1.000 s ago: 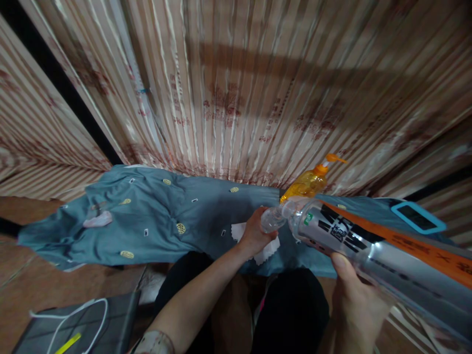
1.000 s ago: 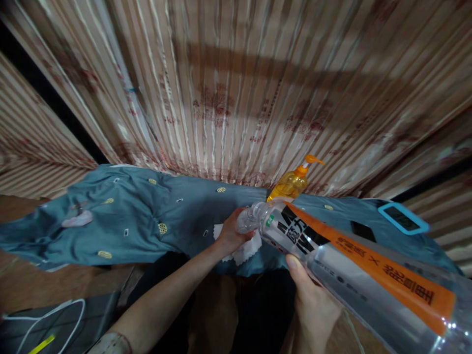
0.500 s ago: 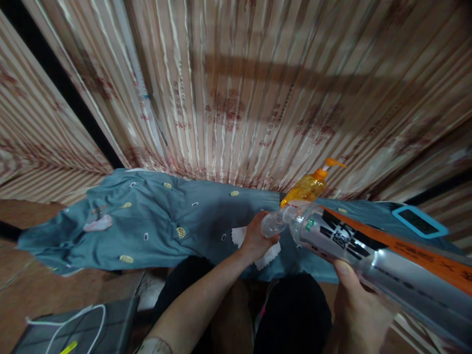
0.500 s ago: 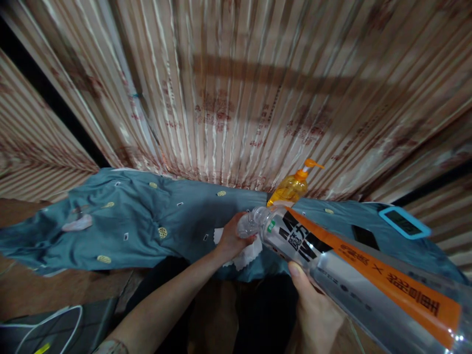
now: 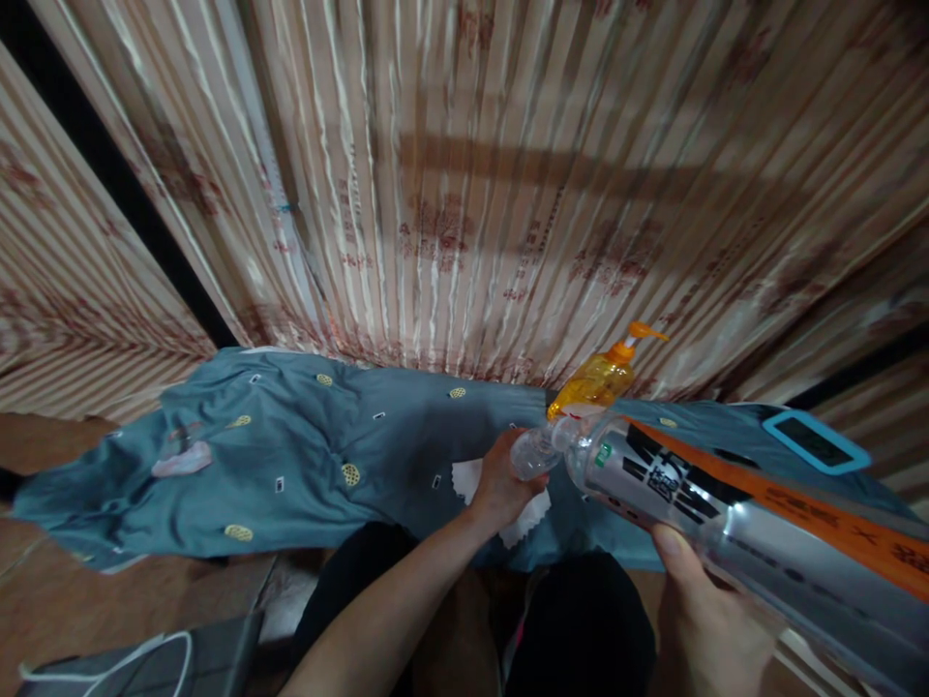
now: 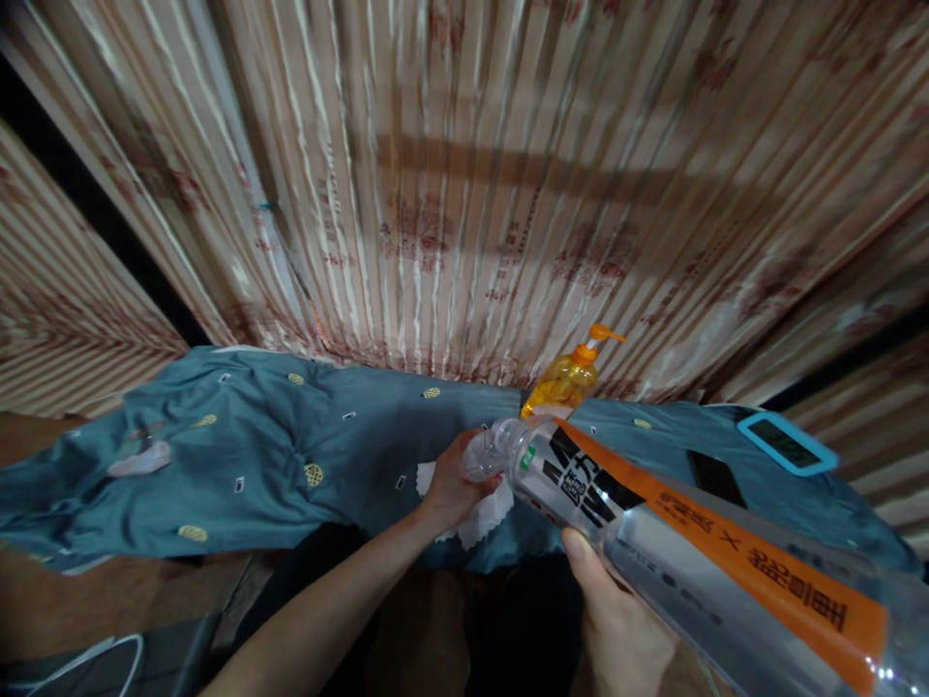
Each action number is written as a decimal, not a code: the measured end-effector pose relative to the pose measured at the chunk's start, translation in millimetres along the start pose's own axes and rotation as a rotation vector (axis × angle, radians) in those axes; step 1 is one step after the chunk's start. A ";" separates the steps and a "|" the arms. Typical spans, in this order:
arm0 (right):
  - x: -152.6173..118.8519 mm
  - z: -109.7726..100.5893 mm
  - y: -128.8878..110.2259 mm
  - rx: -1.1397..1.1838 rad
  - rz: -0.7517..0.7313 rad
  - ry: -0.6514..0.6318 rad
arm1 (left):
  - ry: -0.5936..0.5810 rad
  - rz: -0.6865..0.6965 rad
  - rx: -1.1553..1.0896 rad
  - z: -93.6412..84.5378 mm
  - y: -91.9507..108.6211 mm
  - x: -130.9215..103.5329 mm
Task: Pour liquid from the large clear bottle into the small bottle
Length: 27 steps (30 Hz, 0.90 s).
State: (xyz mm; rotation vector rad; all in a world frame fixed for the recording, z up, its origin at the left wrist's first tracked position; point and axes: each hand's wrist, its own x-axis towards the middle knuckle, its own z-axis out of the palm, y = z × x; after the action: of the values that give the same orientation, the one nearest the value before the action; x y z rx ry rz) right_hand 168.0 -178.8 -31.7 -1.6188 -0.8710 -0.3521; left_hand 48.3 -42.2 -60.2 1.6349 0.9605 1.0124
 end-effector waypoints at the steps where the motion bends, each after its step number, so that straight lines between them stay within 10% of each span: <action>1: -0.2 0.4 -0.7 0.005 -0.005 0.006 | -0.002 0.005 0.005 0.2 -0.4 0.1; 27: 4.9 2.6 8.2 0.009 -0.021 -0.035 | -0.018 0.064 0.006 2.6 -9.0 2.3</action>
State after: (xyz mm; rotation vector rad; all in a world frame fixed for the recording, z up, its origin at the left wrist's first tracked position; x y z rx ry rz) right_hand 176.4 -174.8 -35.0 -1.6132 -0.9155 -0.3346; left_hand 50.3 -38.7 -69.1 1.6862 0.9051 1.0368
